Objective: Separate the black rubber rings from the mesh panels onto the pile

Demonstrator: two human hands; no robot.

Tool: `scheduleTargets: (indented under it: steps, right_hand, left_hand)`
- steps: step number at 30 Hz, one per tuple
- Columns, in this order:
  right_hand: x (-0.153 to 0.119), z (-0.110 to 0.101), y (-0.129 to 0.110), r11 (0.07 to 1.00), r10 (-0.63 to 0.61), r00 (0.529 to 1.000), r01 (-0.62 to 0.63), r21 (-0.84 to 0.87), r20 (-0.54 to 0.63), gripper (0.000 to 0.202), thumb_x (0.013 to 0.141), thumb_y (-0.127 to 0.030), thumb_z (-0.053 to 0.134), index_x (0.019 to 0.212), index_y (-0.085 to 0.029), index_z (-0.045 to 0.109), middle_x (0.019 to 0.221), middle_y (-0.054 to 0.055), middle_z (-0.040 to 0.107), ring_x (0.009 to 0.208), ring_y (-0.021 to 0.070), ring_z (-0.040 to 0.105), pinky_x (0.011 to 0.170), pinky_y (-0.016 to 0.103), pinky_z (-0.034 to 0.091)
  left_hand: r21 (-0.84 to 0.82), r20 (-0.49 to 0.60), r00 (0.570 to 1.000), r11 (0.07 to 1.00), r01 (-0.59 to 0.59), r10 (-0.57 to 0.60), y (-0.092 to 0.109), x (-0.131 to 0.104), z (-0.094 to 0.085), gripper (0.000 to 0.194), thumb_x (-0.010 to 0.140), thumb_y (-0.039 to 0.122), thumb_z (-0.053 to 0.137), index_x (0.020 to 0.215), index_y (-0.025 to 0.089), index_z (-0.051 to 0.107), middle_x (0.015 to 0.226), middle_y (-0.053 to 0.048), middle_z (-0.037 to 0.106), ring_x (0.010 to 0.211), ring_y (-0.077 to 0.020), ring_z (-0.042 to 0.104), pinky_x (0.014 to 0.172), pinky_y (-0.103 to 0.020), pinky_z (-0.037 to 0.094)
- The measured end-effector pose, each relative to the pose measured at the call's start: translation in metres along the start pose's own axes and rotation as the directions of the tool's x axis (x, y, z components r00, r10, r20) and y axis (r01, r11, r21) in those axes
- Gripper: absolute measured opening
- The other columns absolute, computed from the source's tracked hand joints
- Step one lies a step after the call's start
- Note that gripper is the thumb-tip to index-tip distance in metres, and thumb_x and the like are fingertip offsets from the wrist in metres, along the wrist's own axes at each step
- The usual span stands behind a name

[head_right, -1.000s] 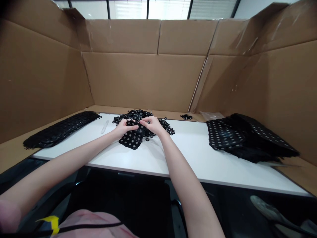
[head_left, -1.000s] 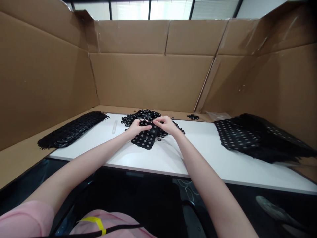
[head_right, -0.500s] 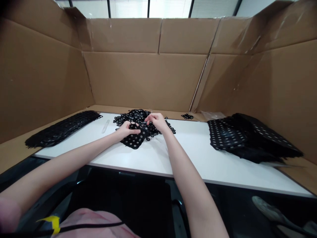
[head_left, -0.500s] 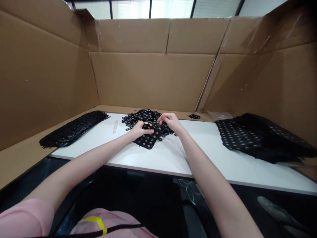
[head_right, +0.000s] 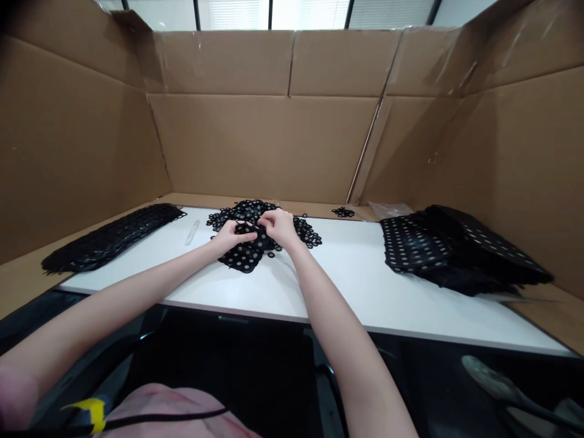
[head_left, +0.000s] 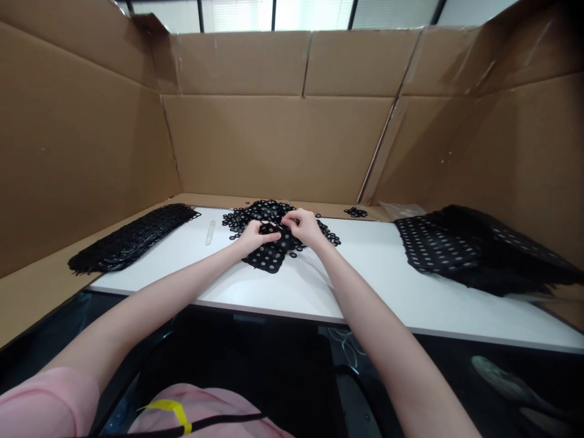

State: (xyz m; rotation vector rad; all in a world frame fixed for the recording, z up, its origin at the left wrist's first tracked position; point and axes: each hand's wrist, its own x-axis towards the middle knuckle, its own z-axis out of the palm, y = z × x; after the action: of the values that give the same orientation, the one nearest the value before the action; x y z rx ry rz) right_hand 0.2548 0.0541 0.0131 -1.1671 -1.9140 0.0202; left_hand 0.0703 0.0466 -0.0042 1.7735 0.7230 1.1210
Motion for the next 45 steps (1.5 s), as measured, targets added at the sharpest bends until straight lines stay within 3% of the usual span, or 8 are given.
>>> scheduleTargets:
  steps: [9,13,16,21,28,32,40,45]
  right_hand:
    - [0.013,0.007,0.012,0.989,0.135,0.972,-0.12,0.085,-0.194,0.019,0.075,-0.023,0.053,0.066,-0.022,0.07,0.07,0.003,0.069,0.073,0.0196,0.06,0.073,0.032,0.044]
    - [0.013,-0.006,0.035,0.966,0.215,0.906,-0.141,0.218,-0.364,0.025,0.077,-0.027,0.047,0.067,-0.017,0.068,0.071,0.006,0.069,0.067,0.0193,0.061,0.067,0.03,0.045]
    - [0.01,-0.009,0.051,0.951,0.301,0.891,-0.252,0.181,-0.34,0.028,0.077,-0.035,0.051,0.072,-0.016,0.07,0.066,0.007,0.069,0.066,0.0217,0.062,0.068,0.033,0.046]
    - [0.018,0.016,0.057,0.898,0.434,0.866,-0.395,0.192,-0.247,0.03,0.082,-0.032,0.047,0.093,-0.02,0.073,0.093,0.007,0.074,0.099,0.0257,0.064,0.093,0.043,0.043]
    - [0.013,0.008,0.033,0.897,0.212,0.976,-0.178,0.405,-0.04,0.041,0.084,-0.048,0.048,0.1,-0.018,0.071,0.098,0.008,0.074,0.099,0.0218,0.065,0.094,0.037,0.046]
    - [0.004,-0.001,0.007,0.956,0.024,0.991,-0.062,0.288,0.132,0.027,0.074,-0.043,0.064,0.084,-0.02,0.074,0.088,0.005,0.075,0.084,0.0203,0.066,0.082,0.033,0.048]
    - [0.003,-0.001,0.017,0.977,0.135,0.989,-0.122,0.173,-0.064,0.019,0.072,-0.034,0.066,0.082,-0.02,0.073,0.078,0.004,0.071,0.072,0.0184,0.061,0.074,0.034,0.047]
    - [-0.001,0.0,-0.003,0.999,-0.023,0.987,0.028,0.028,-0.158,0.021,0.079,-0.029,0.063,0.098,-0.024,0.072,0.096,0.005,0.069,0.095,0.0228,0.058,0.087,0.041,0.042]
  left_hand:
    - [-0.194,-0.02,0.989,0.971,0.142,-0.148,-0.001,0.002,-0.004,0.032,0.05,0.031,0.084,0.065,0.012,0.063,0.065,-0.001,0.065,0.061,-0.0138,0.058,0.064,-0.027,0.043]
    - [-0.125,0.123,0.979,0.977,0.175,-0.159,-0.003,0.0,-0.011,0.029,0.047,0.024,0.085,0.067,0.011,0.068,0.065,-0.001,0.065,0.061,-0.0134,0.058,0.066,-0.027,0.044]
    - [-0.161,0.125,0.975,0.966,0.201,-0.182,-0.002,-0.002,-0.013,0.028,0.05,0.026,0.084,0.068,0.011,0.069,0.067,-0.003,0.067,0.062,-0.0139,0.06,0.068,-0.028,0.045]
    - [-0.186,0.101,0.973,0.956,0.225,-0.209,-0.002,-0.001,-0.01,0.031,0.05,0.029,0.085,0.069,0.01,0.069,0.07,-0.005,0.068,0.065,-0.0158,0.062,0.073,-0.031,0.047]
    - [-0.149,0.038,0.985,0.974,0.172,-0.168,-0.008,0.002,-0.008,0.034,0.055,0.036,0.084,0.072,0.011,0.069,0.075,-0.006,0.07,0.07,-0.0171,0.063,0.075,-0.032,0.048]
    - [-0.148,-0.02,0.99,0.98,0.133,-0.137,-0.011,0.004,-0.008,0.037,0.055,0.037,0.084,0.075,0.012,0.066,0.075,-0.004,0.069,0.07,-0.016,0.062,0.071,-0.029,0.046]
    - [-0.217,0.057,0.99,0.966,0.14,-0.131,-0.018,0.005,-0.011,0.036,0.063,0.041,0.079,0.078,0.012,0.064,0.074,-0.002,0.066,0.067,-0.0137,0.06,0.068,-0.028,0.044]
    - [-0.171,0.044,0.995,0.981,0.095,-0.088,-0.012,0.003,-0.007,0.033,0.067,0.04,0.076,0.08,0.013,0.063,0.074,-0.001,0.065,0.068,-0.0135,0.058,0.068,-0.026,0.042]
